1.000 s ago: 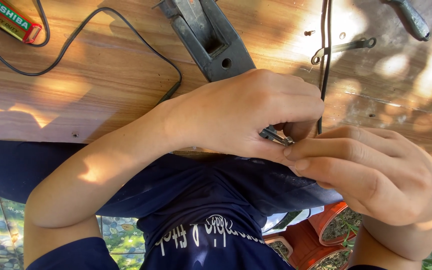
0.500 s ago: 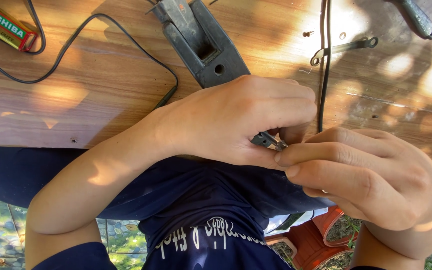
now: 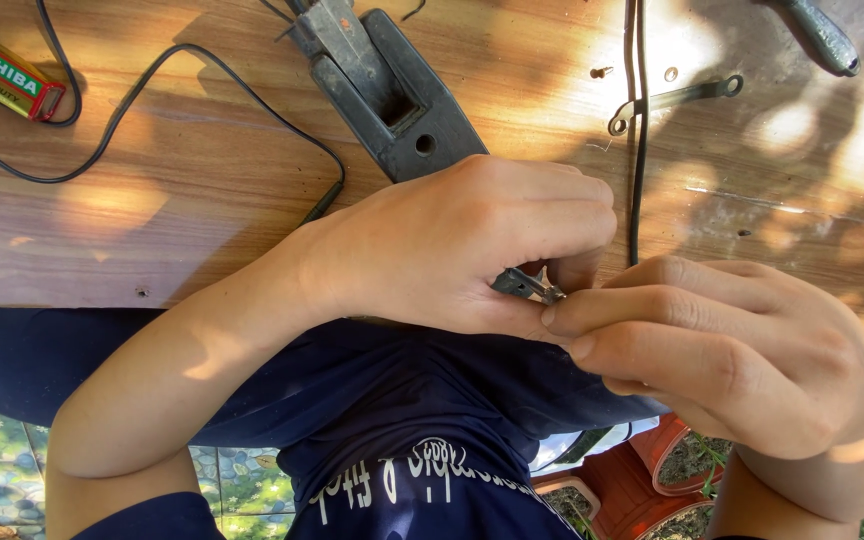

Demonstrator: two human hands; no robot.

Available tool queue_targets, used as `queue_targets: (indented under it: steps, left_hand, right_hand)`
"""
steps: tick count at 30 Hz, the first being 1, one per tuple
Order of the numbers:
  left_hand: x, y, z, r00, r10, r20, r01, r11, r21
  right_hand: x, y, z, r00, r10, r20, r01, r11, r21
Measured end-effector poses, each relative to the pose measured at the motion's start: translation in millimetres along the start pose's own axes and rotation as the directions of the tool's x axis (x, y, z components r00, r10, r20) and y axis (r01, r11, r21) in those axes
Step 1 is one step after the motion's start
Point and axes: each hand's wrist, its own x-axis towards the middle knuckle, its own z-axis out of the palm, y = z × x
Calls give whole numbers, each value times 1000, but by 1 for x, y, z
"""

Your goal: The person uses a screwdriver to remove screws from a black electrical device with an orange switch, then reassembles it by tightening the screws back in place. The work is performed on a wooden table outdoors.

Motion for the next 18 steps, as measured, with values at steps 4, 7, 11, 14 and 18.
queue_targets:
  steps: [4, 7, 11, 14, 18]
  left_hand:
    - [2, 0, 0, 1000, -7, 21, 7, 1000, 3]
    - [4, 1, -1, 1000, -13, 19, 13, 1000, 3]
    - [5, 1, -1, 999, -31, 21, 31, 999, 18]
    - [5, 0, 0, 1000, -20, 20, 19, 999, 30]
    - [6, 0, 1, 1000, 6, 13, -7, 999, 46]
  right_hand:
    - [3, 0, -7, 998, -32, 58, 34, 999, -35]
    - [6, 0, -11, 993, -60, 102, 63, 997, -35]
    - [6, 1, -12, 993, -47, 111, 52, 998, -40]
    - [6, 1, -13, 991, -54, 121, 60, 997, -48]
    - [8, -2, -18, 987, -57, 153, 75, 991, -114]
